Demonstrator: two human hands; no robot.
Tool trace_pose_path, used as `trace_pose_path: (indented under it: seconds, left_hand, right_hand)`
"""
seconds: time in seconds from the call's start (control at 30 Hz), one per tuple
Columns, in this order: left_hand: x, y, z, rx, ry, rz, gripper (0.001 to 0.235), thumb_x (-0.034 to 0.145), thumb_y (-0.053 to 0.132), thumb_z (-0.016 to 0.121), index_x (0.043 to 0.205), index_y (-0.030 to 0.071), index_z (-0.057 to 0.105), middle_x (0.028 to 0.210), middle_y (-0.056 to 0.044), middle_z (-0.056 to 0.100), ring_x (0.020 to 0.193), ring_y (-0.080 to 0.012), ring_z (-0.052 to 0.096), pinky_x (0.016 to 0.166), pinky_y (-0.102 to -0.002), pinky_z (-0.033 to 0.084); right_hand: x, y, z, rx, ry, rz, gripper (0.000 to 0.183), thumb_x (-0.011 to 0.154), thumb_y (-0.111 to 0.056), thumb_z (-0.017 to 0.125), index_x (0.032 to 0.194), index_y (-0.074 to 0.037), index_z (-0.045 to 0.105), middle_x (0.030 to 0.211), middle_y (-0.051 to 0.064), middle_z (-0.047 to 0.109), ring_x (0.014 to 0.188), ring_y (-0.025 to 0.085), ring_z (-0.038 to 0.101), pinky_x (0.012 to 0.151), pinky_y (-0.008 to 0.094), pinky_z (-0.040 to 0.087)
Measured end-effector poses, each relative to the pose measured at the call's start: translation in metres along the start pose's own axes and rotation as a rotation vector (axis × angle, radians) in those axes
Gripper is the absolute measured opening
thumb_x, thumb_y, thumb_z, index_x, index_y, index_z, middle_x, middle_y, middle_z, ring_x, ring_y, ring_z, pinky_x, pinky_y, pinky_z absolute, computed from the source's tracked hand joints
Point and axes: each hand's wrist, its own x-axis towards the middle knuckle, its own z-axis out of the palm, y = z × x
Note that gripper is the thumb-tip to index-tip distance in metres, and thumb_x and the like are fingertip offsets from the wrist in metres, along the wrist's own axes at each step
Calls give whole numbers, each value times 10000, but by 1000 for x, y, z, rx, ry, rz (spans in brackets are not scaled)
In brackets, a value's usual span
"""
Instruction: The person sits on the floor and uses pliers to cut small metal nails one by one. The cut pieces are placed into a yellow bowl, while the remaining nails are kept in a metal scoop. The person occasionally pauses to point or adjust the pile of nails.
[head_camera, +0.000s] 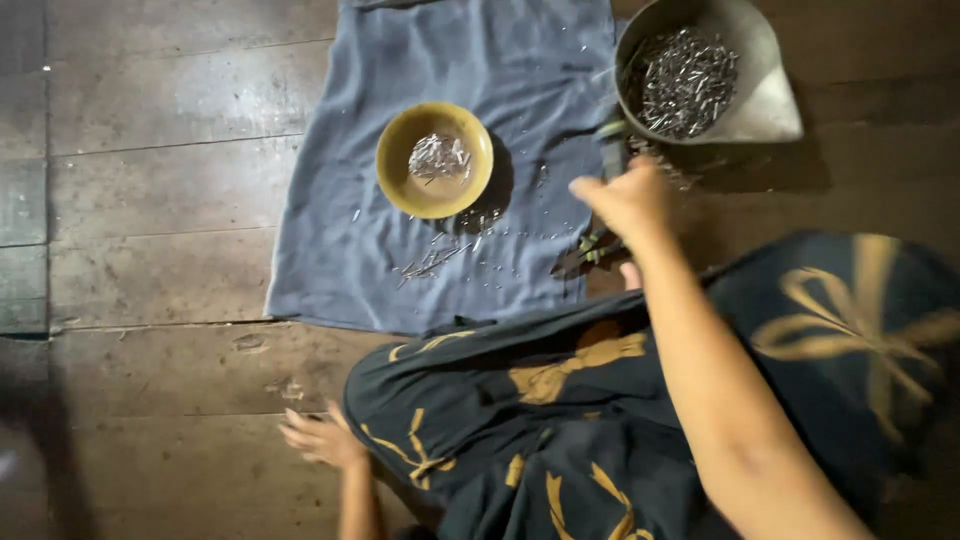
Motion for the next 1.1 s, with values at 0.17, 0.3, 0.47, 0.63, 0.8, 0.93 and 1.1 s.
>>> trace_pose_path:
  seconds: [0.17,0.3,0.47,0.63,0.8,0.93,1.1]
  left_hand:
    - [-45,9,-31,132,-11,64,571,1089,377,444,1557,54,391,1662,-225,304,1525,-445,300,1115,-732,319]
    - [-43,14,-42,12,-115,34,647,1039,412,451,1558,30,396,1668,-217,274,1550,-444,194,1159,-743,183]
    - [-30,32,-52,56,-244,-39,625,978,435,564,1491,82,512,1643,-168,396,1560,-415,183,1144,-729,173]
    - [-18,62,-78,64,-302,-93,614,957,372,539,1451,7,539,1645,-214,377,1560,-442,150,1159,-720,120]
    - [-27,48,-71,98,-297,-55,637,940,343,587,1487,35,479,1671,-180,312,1557,-461,139,1149,-752,142]
    - [-37,18,-34,190,-142,87,736,871,357,679,1536,143,449,1696,-122,308,1561,-464,225,1123,-769,224]
    - [-27,-9,2,417,-160,139,735,806,564,622,1480,289,518,1666,-39,401,1533,-384,318,1098,-668,295]
  right_hand:
    - [-17,28,79,-364,-143,-94,1146,656,-615,929,1441,18,385,1419,232,477,1293,425,512,1013,587,475]
    - [-25,61,102,-512,-76,-35,1154,613,-672,930,1402,-4,417,1409,190,416,1283,434,493,987,588,462]
    - [-10,103,115,-567,3,29,1185,633,-671,897,1467,-7,378,1468,198,386,1286,439,487,1004,544,449]
    - [-31,81,87,-528,-57,156,1110,693,-679,837,1446,2,391,1503,197,363,1296,470,475,989,578,450]
    - [-38,106,85,-523,-25,178,1212,661,-746,800,1446,60,351,1430,190,371,1203,462,517,911,558,486]
    - [-34,117,96,-454,140,96,1265,571,-806,820,1374,91,431,1353,217,421,1180,493,532,884,631,486]
    - [80,462,110,-272,646,-151,737,842,-391,649,1322,151,505,1282,276,517,1122,460,576,949,543,483]
